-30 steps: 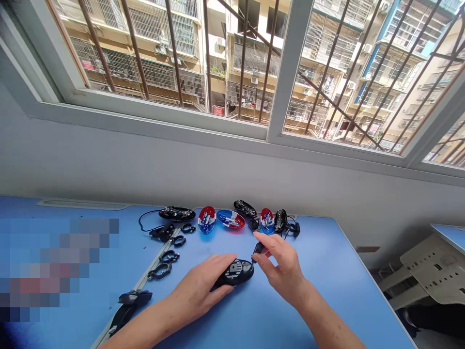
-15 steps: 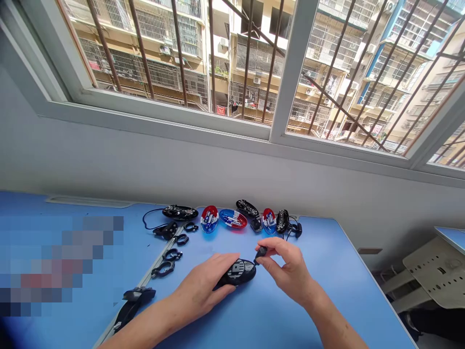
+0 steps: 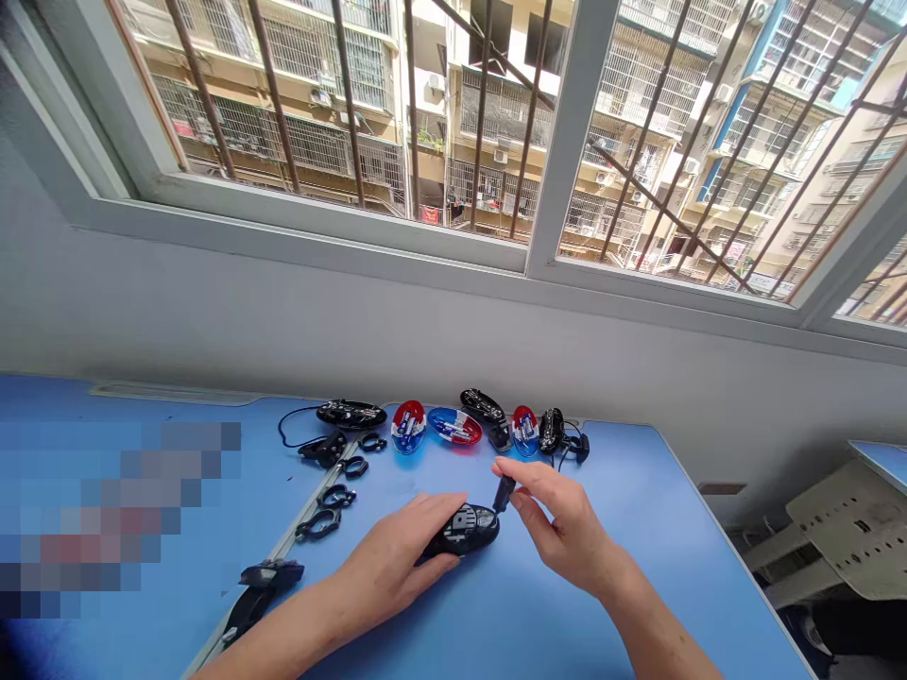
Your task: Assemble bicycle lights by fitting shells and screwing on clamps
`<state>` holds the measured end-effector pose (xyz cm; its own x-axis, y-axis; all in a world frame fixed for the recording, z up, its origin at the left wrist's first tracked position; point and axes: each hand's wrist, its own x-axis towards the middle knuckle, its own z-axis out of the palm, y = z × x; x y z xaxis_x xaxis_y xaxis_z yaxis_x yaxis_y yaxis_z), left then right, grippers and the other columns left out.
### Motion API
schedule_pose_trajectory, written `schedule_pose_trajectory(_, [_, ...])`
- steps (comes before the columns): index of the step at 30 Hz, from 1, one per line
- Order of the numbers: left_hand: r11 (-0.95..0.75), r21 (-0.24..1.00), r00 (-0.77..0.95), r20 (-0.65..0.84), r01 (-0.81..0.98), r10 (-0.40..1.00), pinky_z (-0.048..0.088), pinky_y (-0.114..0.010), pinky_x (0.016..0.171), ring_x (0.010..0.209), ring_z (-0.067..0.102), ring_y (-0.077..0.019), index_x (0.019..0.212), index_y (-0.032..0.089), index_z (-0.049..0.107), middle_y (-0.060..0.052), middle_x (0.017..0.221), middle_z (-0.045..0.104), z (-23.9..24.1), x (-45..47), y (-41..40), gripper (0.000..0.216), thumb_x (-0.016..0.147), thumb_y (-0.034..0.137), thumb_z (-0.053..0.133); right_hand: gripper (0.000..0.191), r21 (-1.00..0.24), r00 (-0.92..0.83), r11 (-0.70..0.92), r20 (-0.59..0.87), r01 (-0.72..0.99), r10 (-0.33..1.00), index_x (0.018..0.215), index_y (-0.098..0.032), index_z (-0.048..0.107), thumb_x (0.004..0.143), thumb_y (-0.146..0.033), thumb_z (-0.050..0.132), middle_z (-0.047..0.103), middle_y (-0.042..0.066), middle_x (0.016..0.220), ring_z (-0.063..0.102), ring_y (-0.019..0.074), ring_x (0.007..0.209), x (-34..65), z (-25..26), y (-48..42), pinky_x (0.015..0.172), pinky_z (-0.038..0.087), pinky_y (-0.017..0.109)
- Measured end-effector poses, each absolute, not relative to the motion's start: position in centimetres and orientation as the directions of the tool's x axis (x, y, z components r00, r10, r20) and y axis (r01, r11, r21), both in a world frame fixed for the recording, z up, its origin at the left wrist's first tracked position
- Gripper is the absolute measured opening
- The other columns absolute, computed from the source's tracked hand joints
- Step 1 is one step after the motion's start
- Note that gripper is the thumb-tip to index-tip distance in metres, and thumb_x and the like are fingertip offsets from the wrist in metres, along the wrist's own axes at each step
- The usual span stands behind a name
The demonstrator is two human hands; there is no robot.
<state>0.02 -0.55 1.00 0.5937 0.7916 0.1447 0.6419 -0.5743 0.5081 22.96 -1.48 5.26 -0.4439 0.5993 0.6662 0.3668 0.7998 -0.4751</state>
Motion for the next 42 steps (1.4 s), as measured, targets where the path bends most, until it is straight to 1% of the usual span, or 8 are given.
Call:
schedule_pose_trajectory(5, [-0.582,0.509,0.596,0.157,0.634,0.787,0.049,-0.042,0.086,0.102,0.057,-0.0292,0.118,0.022,0.052,-0.009,0.119,0.064,1.1,0.0,-0.6,0.04,0.078,0.017,0.059,0.042,-0.569,-0.397,0.754,0.641,0.329,0.657,0.126,-0.031,0.055,0.09,-0.008,0.052,0.071,0.004,0.107,0.069,0.0164,0.092,23.3,5.0,-1.4,0.076,0.06,0.028])
schedule_pose_trajectory(11, [-0.583,0.507,0.596,0.158,0.635,0.787,0.049,-0.045,0.087,0.104,0.058,-0.0316,0.121,0.02,0.052,-0.011,0.121,0.063,1.1,-0.1,-0.7,0.044,0.078,0.016,0.061,0.024,-0.494,-0.29,0.768,0.727,0.408,0.622,0.108,-0.025,0.061,0.086,-0.017,0.064,0.07,0.003,0.089,0.066,0.0147,0.072,22.4,4.4,-1.3,0.066,0.06,0.028])
schedule_pose_trajectory(15, [-0.576,0.517,0.592,0.156,0.633,0.791,0.049,-0.045,0.088,0.105,0.058,-0.0322,0.122,0.019,0.051,-0.011,0.121,0.063,1.1,0.0,-0.7,0.046,0.078,0.016,0.062,0.033,-0.415,-0.294,0.797,0.772,0.438,0.563,0.12,-0.025,0.056,0.088,-0.016,0.06,0.066,0.002,0.081,0.061,0.015,0.069,21.8,4.2,-1.3,0.06,0.057,0.029])
schedule_pose_trajectory(19, [-0.572,0.511,0.594,0.141,0.641,0.792,0.048,-0.046,0.088,0.104,0.057,-0.0313,0.122,0.017,0.051,-0.012,0.122,0.062,1.1,0.1,-0.6,0.045,0.079,0.015,0.062,0.039,-0.387,-0.372,0.824,0.754,0.415,0.542,0.127,-0.026,0.055,0.09,-0.012,0.054,0.068,0.006,0.091,0.062,0.0167,0.078,21.9,4.7,-1.3,0.061,0.057,0.028])
schedule_pose_trajectory(24, [-0.576,0.507,0.595,0.144,0.641,0.79,0.049,-0.045,0.087,0.102,0.057,-0.0309,0.119,0.018,0.053,-0.011,0.12,0.063,1.1,0.0,-0.6,0.041,0.079,0.015,0.062,0.046,-0.391,-0.467,0.833,0.696,0.392,0.546,0.134,-0.024,0.049,0.092,-0.007,0.046,0.065,0.011,0.121,0.062,0.0204,0.107,22.4,5.4,-1.6,0.078,0.058,0.032])
schedule_pose_trajectory(31, [-0.588,0.503,0.602,0.157,0.634,0.783,0.049,-0.045,0.088,0.105,0.057,-0.0311,0.124,0.019,0.05,-0.011,0.122,0.062,0.9,-0.1,-0.6,0.046,0.079,0.016,0.062,0.03,-0.543,-0.337,0.759,0.683,0.359,0.648,0.119,-0.025,0.055,0.092,-0.013,0.053,0.071,0.005,0.098,0.069,0.016,0.082,22.4,4.6,-1.6,0.072,0.061,0.029])
schedule_pose_trajectory(37, [-0.599,0.493,0.607,0.166,0.631,0.777,0.048,-0.046,0.09,0.106,0.057,-0.0317,0.125,0.019,0.05,-0.012,0.125,0.062,0.9,0.0,-0.6,0.048,0.079,0.016,0.062,0.01,-0.427,-0.213,0.769,0.792,0.475,0.572,0.099,-0.022,0.058,0.089,-0.022,0.06,0.066,0.002,0.077,0.063,0.0136,0.065,21.4,4.0,-1.4,0.059,0.058,0.026])
schedule_pose_trajectory(42, [-0.589,0.485,0.599,0.156,0.647,0.786,0.047,-0.046,0.093,0.109,0.057,-0.032,0.126,0.017,0.05,-0.013,0.126,0.061,0.9,0.1,-0.4,0.047,0.08,0.018,0.062,0.03,-0.34,-0.298,0.827,0.815,0.448,0.496,0.121,-0.025,0.055,0.091,-0.018,0.056,0.066,0.003,0.081,0.061,0.0144,0.068,21.5,4.3,-1.3,0.058,0.057,0.026])
